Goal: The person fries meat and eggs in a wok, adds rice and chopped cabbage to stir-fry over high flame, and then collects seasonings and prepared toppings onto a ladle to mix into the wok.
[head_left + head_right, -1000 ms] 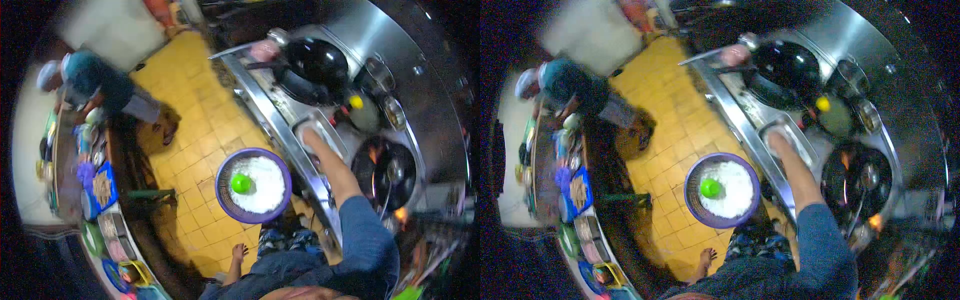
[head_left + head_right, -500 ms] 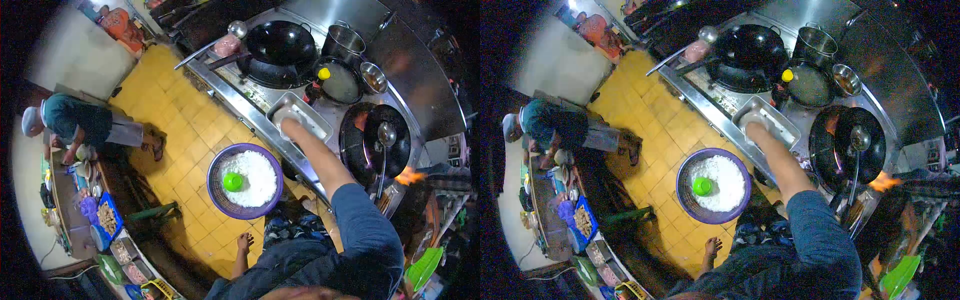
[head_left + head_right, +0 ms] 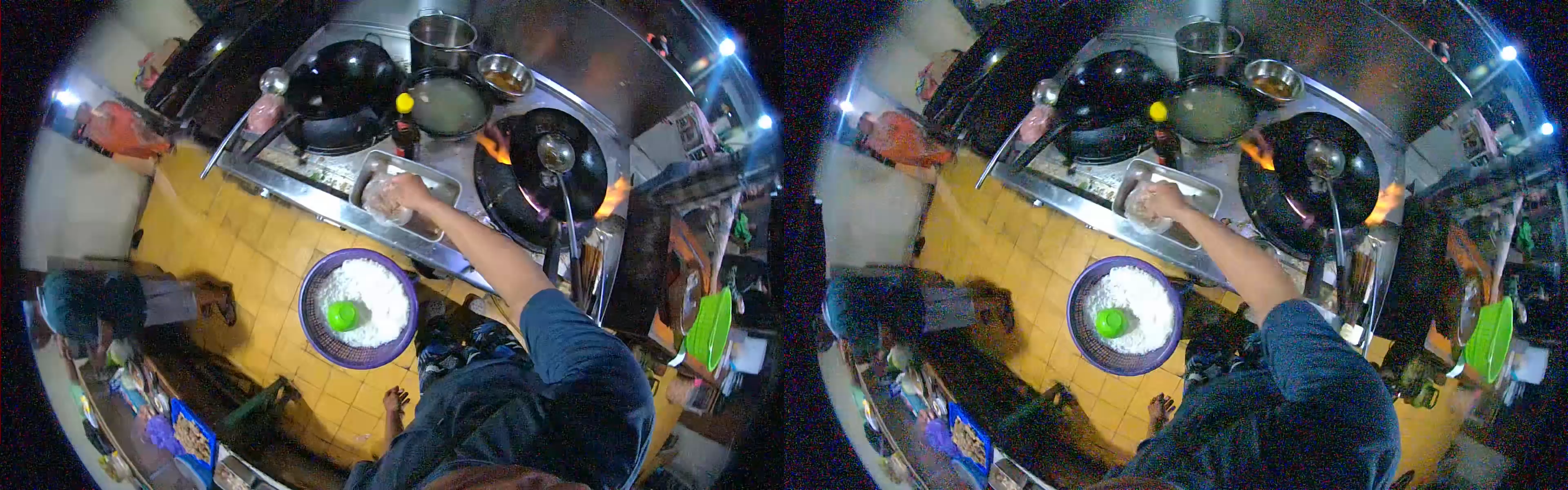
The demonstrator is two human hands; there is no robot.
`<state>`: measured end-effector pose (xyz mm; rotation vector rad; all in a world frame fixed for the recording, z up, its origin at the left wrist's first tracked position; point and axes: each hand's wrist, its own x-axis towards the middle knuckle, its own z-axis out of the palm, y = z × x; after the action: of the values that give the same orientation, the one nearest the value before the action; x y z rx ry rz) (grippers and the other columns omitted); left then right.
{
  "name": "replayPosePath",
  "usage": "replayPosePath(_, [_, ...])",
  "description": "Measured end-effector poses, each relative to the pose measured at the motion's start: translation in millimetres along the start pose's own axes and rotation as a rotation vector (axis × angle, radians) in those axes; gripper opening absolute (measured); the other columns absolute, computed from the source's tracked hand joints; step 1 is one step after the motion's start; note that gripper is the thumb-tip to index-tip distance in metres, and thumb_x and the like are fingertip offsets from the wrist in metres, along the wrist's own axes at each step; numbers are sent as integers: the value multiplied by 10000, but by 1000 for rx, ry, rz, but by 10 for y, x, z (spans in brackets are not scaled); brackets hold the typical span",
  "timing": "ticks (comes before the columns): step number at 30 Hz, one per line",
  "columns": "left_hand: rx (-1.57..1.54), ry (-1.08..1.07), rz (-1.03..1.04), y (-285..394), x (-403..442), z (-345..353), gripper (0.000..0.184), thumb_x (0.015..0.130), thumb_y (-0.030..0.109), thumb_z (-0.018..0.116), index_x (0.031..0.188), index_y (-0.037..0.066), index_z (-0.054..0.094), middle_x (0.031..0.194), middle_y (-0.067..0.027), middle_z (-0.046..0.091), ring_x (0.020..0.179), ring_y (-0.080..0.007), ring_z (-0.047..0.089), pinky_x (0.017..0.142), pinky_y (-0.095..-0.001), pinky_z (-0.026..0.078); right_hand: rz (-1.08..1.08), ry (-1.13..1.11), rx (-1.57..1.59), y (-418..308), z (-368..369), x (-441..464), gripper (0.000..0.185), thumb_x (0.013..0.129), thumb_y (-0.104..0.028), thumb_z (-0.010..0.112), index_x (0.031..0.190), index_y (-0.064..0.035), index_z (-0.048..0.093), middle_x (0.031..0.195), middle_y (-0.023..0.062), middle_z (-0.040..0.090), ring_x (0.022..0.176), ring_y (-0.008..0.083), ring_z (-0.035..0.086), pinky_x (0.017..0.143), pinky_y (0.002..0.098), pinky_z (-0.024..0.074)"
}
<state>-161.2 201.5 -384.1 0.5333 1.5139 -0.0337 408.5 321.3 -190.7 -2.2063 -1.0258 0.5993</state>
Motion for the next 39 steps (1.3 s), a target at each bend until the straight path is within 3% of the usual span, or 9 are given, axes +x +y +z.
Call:
replayPosePath(1, [-27,-41,13,-3,53,-17,240,830,259,564,977,82,494,840,-92,582,688,-235,608,513,-355,497,110,41,479,10,-179,-150,212,739,-225,600,871,-71,664,808,114,649,729,194,622,652,356,494])
replayPosePath(4, [40,-46,39,183,10,104,214,842,248,540,981,89,499,830,-68,565,694,-209,591,553,-351,481,83,-31,755,101,-802,-612,236,781,-131,607,999,-41,616,835,58,625,716,99,586,590,243,484])
replayPosePath(7, [98,-26,52,316,-51,228,200,860,224,501,1000,81,495,826,-56,553,696,-200,579,587,-355,479,208,29,583,427,-1459,-1150,245,810,-164,576,1021,-40,595,835,20,617,669,88,558,568,244,476])
replayPosePath(12, [160,-67,112,371,-43,358,221,876,229,468,1013,58,493,851,-67,554,726,-206,589,604,-360,491,14,89,-751,1672,-2038,-1509,142,667,-138,532,711,-35,619,836,108,622,827,299,585,725,362,477])
replayPosePath(17, [110,-76,85,349,-23,391,216,870,221,482,1003,52,501,844,-71,553,753,-220,602,596,-354,496,567,558,-443,1298,-2107,-1677,131,773,-87,470,814,-46,587,805,147,610,796,273,605,704,391,493])
replayPosePath(21, [32,-52,66,327,-78,375,200,863,234,514,962,61,498,805,-66,557,714,-212,595,562,-341,488,416,475,-875,1338,-1824,-1226,123,795,-92,499,873,-13,553,829,224,604,698,361,619,598,426,517])
replayPosePath(25, [-50,-10,52,-3,115,197,183,853,228,543,935,67,509,793,-71,571,690,-215,595,541,-342,491,-15,479,-588,554,-1401,-98,118,779,-81,513,846,-4,573,853,168,619,798,363,586,702,390,484])
replayPosePath(37, [-389,171,-65,-1018,-109,85,145,836,189,550,912,66,538,759,-84,568,657,-234,598,538,-376,491,123,437,-566,1620,-1082,2405,214,760,-185,552,936,-80,612,852,124,637,809,327,599,707,359,489])
replayPosePath(39, [-687,-152,-126,-1292,-21,-122,165,829,238,538,891,85,542,733,-59,554,658,-239,580,542,-385,465,116,459,-533,1696,-1075,2381,217,754,-200,560,932,-93,619,835,124,638,802,325,601,709,357,489])
